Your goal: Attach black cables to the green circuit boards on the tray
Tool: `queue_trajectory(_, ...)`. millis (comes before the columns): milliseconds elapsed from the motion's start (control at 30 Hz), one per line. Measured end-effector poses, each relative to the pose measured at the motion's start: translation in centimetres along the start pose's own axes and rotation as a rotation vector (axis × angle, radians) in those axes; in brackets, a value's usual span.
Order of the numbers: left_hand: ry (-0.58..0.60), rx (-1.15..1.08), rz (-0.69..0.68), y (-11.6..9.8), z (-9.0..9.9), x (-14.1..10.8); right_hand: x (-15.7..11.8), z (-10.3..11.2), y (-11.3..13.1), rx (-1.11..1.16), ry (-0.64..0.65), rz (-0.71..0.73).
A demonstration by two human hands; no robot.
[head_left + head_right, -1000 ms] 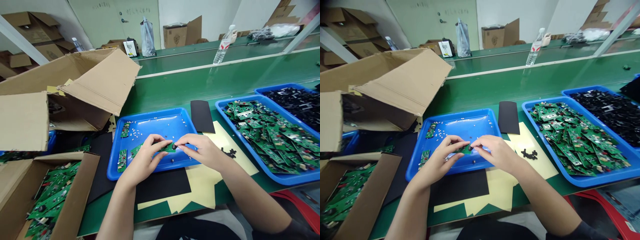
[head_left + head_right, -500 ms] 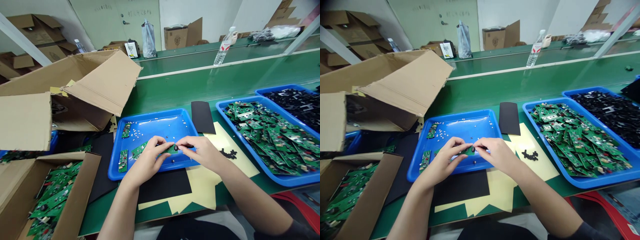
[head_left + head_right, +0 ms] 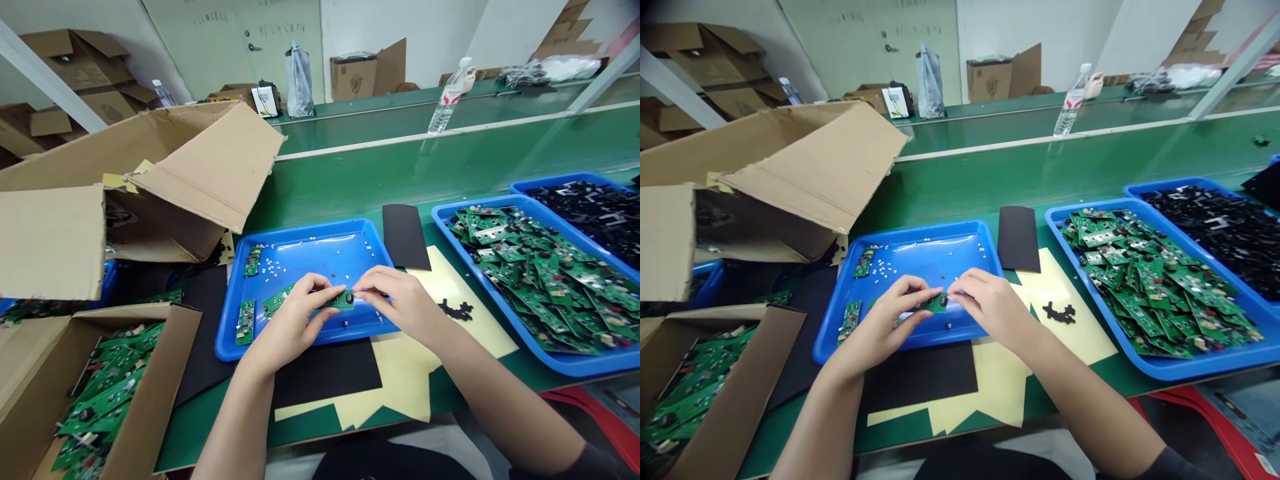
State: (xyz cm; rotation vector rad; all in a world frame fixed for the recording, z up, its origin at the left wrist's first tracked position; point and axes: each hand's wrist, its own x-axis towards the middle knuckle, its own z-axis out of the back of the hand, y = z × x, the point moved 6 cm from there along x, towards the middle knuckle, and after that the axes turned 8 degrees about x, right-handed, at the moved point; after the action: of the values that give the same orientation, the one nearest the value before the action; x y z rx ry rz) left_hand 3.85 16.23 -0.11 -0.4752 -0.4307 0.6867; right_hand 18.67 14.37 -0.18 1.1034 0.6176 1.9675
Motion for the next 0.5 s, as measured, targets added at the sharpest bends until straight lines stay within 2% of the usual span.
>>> queue_trajectory(267, 0.032, -0.057, -0.015, -0.12, 0.21, -0.16, 0.03, -0.18, 0.65, 0.016, 0.051, 0.097)
queue_trajectory(500, 0.102, -0.118, -0.01, -0.27, 0.24, -0.3, 0.11, -0.04, 0.98, 0.038, 0.114, 0.112)
